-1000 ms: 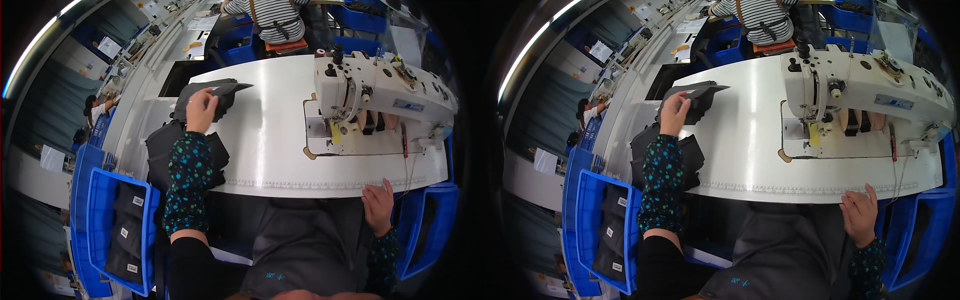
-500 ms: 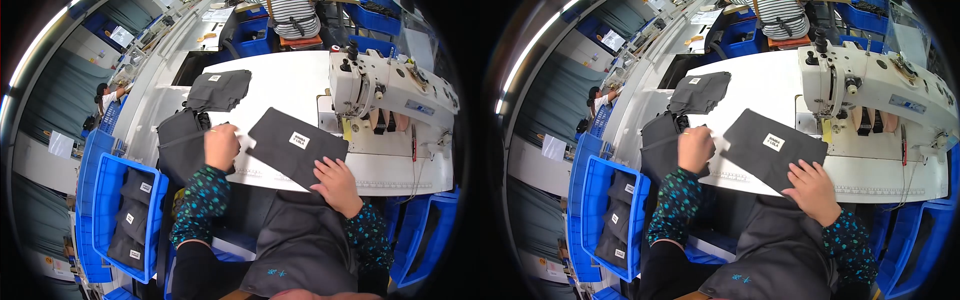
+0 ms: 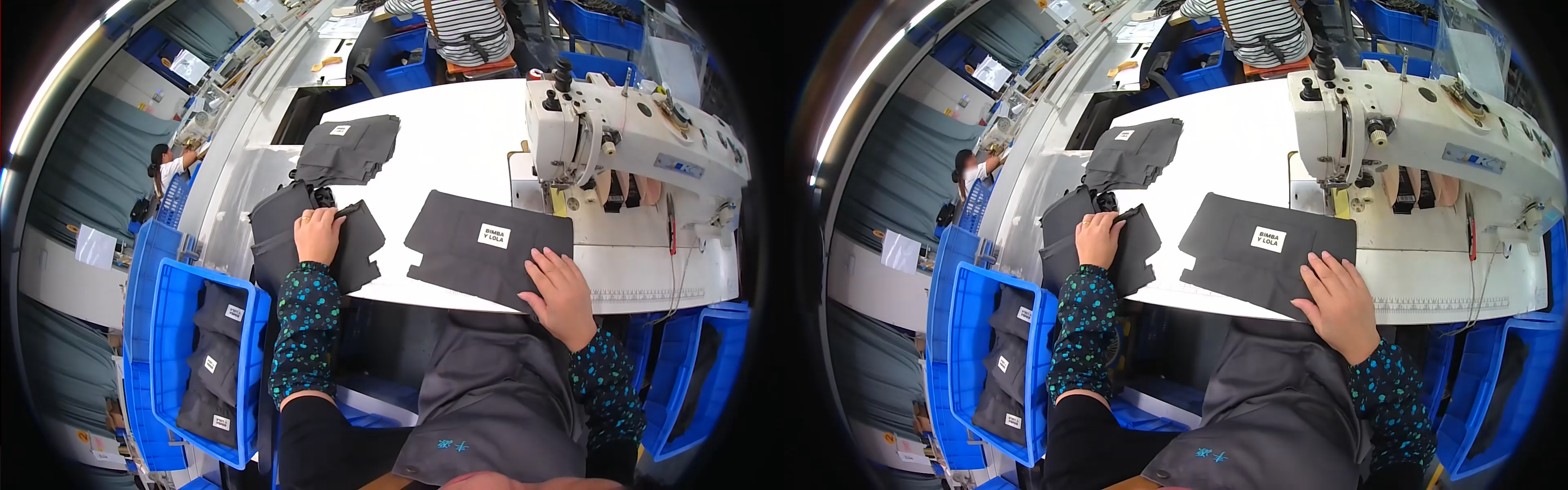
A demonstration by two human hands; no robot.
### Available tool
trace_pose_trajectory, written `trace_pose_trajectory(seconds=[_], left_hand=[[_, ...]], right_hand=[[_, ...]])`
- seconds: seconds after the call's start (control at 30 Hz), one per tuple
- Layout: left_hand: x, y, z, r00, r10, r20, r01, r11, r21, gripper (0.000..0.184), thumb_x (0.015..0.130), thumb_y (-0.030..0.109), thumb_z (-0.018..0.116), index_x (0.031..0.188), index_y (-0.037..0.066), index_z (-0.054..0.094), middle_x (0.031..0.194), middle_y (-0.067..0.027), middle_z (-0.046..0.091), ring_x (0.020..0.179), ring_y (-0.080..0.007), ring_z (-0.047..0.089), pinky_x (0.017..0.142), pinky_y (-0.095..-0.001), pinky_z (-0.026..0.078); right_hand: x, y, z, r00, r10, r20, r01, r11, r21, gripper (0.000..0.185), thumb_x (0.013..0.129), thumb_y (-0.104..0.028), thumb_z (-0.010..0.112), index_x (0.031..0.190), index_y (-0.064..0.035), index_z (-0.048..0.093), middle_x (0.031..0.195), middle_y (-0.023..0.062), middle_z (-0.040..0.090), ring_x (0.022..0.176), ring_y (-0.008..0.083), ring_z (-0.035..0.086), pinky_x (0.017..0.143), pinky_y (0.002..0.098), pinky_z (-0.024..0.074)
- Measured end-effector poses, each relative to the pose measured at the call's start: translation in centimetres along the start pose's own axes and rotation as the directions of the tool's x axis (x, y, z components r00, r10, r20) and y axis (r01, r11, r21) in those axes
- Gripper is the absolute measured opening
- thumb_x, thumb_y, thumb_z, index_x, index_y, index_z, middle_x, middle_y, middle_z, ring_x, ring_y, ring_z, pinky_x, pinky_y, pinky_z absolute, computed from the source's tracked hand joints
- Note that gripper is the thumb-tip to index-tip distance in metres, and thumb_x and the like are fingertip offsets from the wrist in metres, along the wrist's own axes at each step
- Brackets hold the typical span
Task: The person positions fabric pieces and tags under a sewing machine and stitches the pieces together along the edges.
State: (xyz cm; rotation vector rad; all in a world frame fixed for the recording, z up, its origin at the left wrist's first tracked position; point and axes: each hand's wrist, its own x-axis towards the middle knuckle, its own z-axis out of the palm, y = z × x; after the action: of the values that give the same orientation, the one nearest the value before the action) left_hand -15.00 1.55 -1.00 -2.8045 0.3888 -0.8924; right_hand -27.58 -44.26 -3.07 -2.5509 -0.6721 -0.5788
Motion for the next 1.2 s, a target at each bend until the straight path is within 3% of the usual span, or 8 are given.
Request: trace_pose_trajectory(seconds=[0.4, 0.5, 0.6, 0.7, 0.9, 1.0, 1.13, 1.2], left_hand=[[0.1, -0.9, 1.8, 0.956, 0.292, -0.006, -0.289, 0.948, 0.132, 0.013, 0.091, 0.016, 0.065, 0.102, 0.01, 0.068, 0.097, -0.0042, 0.073, 0.087, -0.021, 0.071, 0.083, -0.0359, 0.055], [0.4, -0.9, 1.2, 0.987, 0.143, 0.073, -0.147, 0.988, 0.053, 0.013, 0.091, 0.015, 0.065, 0.102, 0.009, 0.069, 0.093, -0.0075, 0.073, 0.085, -0.0236, 0.072, 0.08, -0.0349, 0.056], [1.0, -0.2, -0.5, 0.931, -0.34, -0.131, 0.271, 0.887, -0.374, 0.009, 0.092, 0.013, 0.064, 0.094, 0.007, 0.07, 0.088, -0.0136, 0.07, 0.078, -0.0316, 0.069, 0.07, -0.0392, 0.054], [1.2, -3.4, -0.8, 0.82, -0.546, -0.173, 0.343, 0.71, -0.616, 0.015, 0.098, 0.014, 0.062, 0.106, 0.0, 0.065, 0.088, -0.0087, 0.068, 0.079, -0.0177, 0.064, 0.074, -0.0316, 0.051], [3.1, -6.5, -8.4, 0.888, -0.448, 0.104, 0.383, 0.596, -0.706, 0.023, 0.099, 0.019, 0.066, 0.11, -0.002, 0.063, 0.098, -0.0089, 0.066, 0.087, -0.0151, 0.059, 0.082, -0.0292, 0.048], [2.1, -5.1, -11.3, 0.922, -0.373, -0.108, 0.221, 0.733, -0.644, 0.032, 0.103, 0.026, 0.054, 0.109, -0.004, 0.064, 0.098, -0.0127, 0.066, 0.096, -0.022, 0.06, 0.091, -0.0354, 0.045], [6.2, 4.4, -20.6, 0.967, 0.249, 0.044, -0.022, 0.256, -0.966, 0.057, 0.098, 0.046, 0.045, 0.094, -0.008, 0.062, 0.082, -0.018, 0.062, 0.079, -0.0282, 0.059, 0.076, -0.039, 0.046], [5.6, 7.8, -21.0, 0.954, 0.299, 0.0, -0.112, 0.357, -0.928, 0.051, 0.097, 0.043, 0.048, 0.09, -0.006, 0.061, 0.078, -0.0177, 0.062, 0.073, -0.0278, 0.059, 0.072, -0.0369, 0.046]], right_hand=[[-0.1, 0.2, 0.1, 0.999, -0.001, 0.049, 0.003, 1.0, -0.028, 0.048, 0.085, -0.032, 0.073, 0.122, -0.0035, 0.065, 0.134, 0.012, 0.061, 0.127, 0.0312, 0.055, 0.107, 0.0477, 0.0429], [0.0, 0.2, 0.1, 0.999, 0.002, 0.042, -0.001, 1.0, -0.029, 0.048, 0.085, -0.032, 0.073, 0.122, -0.0035, 0.065, 0.134, 0.0119, 0.061, 0.127, 0.0311, 0.055, 0.107, 0.0475, 0.043], [-0.1, 0.1, 0.0, 0.999, 0.008, 0.044, -0.007, 1.0, -0.029, 0.047, 0.086, -0.033, 0.073, 0.122, -0.0037, 0.065, 0.134, 0.0121, 0.061, 0.127, 0.031, 0.055, 0.107, 0.0471, 0.0432], [0.0, 0.1, 0.1, 0.999, -0.001, 0.045, 0.002, 0.999, -0.034, 0.047, 0.086, -0.033, 0.073, 0.121, -0.0037, 0.065, 0.133, 0.0123, 0.062, 0.126, 0.0307, 0.056, 0.106, 0.0467, 0.0431], [0.1, 0.1, -0.3, 0.999, 0.011, 0.046, -0.008, 0.999, -0.045, 0.047, 0.087, -0.035, 0.071, 0.121, -0.0037, 0.065, 0.133, 0.0121, 0.062, 0.125, 0.0302, 0.056, 0.107, 0.0456, 0.0426], [-0.3, 0.0, -0.3, 0.999, -0.003, 0.047, 0.003, 1.0, 0.002, 0.049, 0.084, -0.033, 0.074, 0.123, -0.0042, 0.064, 0.134, 0.0121, 0.061, 0.127, 0.0315, 0.055, 0.106, 0.0458, 0.0435], [-0.2, 0.5, 0.0, 0.999, -0.041, -0.011, 0.042, 0.996, 0.077, 0.047, 0.085, -0.034, 0.073, 0.12, -0.0039, 0.064, 0.131, 0.0123, 0.062, 0.122, 0.0316, 0.058, 0.102, 0.0451, 0.0453], [-0.4, 1.1, 0.7, 0.986, -0.068, -0.154, 0.095, 0.981, 0.172, 0.044, 0.086, -0.035, 0.072, 0.117, -0.0046, 0.065, 0.126, 0.0118, 0.064, 0.114, 0.0311, 0.061, 0.097, 0.0433, 0.0484]])
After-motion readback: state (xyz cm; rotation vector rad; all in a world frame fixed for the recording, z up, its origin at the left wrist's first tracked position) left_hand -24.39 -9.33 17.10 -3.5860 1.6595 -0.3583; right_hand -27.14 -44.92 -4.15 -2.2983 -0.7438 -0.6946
